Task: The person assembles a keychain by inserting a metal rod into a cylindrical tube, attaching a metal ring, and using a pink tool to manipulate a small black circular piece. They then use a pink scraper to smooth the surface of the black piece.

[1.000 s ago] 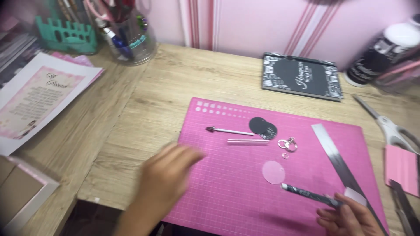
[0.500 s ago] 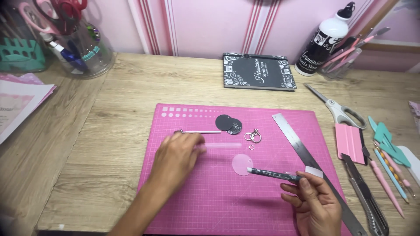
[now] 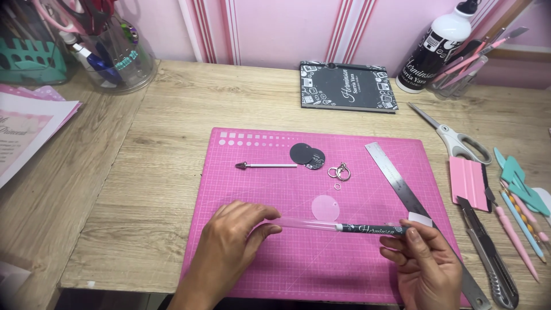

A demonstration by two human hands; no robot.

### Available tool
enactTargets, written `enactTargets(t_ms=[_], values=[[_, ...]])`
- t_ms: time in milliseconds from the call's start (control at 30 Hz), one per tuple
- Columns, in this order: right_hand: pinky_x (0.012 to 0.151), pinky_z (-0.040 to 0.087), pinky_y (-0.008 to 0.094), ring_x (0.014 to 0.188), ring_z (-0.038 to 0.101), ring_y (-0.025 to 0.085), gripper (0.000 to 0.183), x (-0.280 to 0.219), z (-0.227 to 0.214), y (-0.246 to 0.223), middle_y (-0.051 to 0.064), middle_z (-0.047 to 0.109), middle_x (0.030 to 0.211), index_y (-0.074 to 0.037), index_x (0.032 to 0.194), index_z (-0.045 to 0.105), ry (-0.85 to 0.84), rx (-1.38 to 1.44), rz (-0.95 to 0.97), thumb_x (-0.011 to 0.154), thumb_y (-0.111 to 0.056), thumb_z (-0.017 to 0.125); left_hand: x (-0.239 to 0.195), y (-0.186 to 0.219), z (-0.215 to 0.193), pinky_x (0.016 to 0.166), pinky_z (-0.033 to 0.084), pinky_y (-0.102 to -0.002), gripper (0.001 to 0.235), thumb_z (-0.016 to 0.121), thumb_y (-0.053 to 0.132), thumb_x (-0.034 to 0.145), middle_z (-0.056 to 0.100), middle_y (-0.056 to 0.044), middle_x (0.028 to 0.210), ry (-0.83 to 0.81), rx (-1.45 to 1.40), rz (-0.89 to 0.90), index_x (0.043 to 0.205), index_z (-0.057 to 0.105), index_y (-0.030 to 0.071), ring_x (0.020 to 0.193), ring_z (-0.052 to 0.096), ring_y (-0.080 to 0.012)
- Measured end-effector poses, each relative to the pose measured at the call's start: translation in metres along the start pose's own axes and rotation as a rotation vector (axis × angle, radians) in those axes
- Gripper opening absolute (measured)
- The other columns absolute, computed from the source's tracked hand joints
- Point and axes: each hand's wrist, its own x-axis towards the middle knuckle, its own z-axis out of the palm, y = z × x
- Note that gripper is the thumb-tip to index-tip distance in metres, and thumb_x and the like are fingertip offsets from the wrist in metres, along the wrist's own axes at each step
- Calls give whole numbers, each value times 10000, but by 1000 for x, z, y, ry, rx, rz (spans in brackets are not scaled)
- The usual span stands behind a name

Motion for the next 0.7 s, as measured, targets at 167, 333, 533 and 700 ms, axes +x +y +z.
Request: enactTargets(t_ms=[167,333,533,700], values=[[646,681,395,753,766,384,200,-7,5,-9,222,722,970,57,1185,652,0,-84,-156,1005,-23,615,-1,6,-3,716,510,-329,133,703,279,943,737,37,868,-28,22,1,1012,688,166,783,631,-155],[662,681,386,765,764,364,221,-18,20,-23,239,722,946,65,1200,643,22,-132,-221,996,-15,622,-2,9,-4,734,543,-334,158,697,265,946,750,15,905,-29,-15,0,1043,705,140,835,663,-163],[688,682,404,797,767,384,251,-20,19,-24,256,726,983,80,1222,637,-19,-130,-192,986,2,604,-3,10,-4,743,587,-308,161,704,233,939,758,6,928,-77,-106,-30,1062,710,130,853,701,-150],[691,679,452,821,772,412,248,-22,24,-17,309,736,1006,90,1196,644,-51,-140,-131,967,6,602,-4,14,2,774,644,-270,194,706,244,930,779,-5,976,-117,-202,-95,1087,714,131,859,756,-126]])
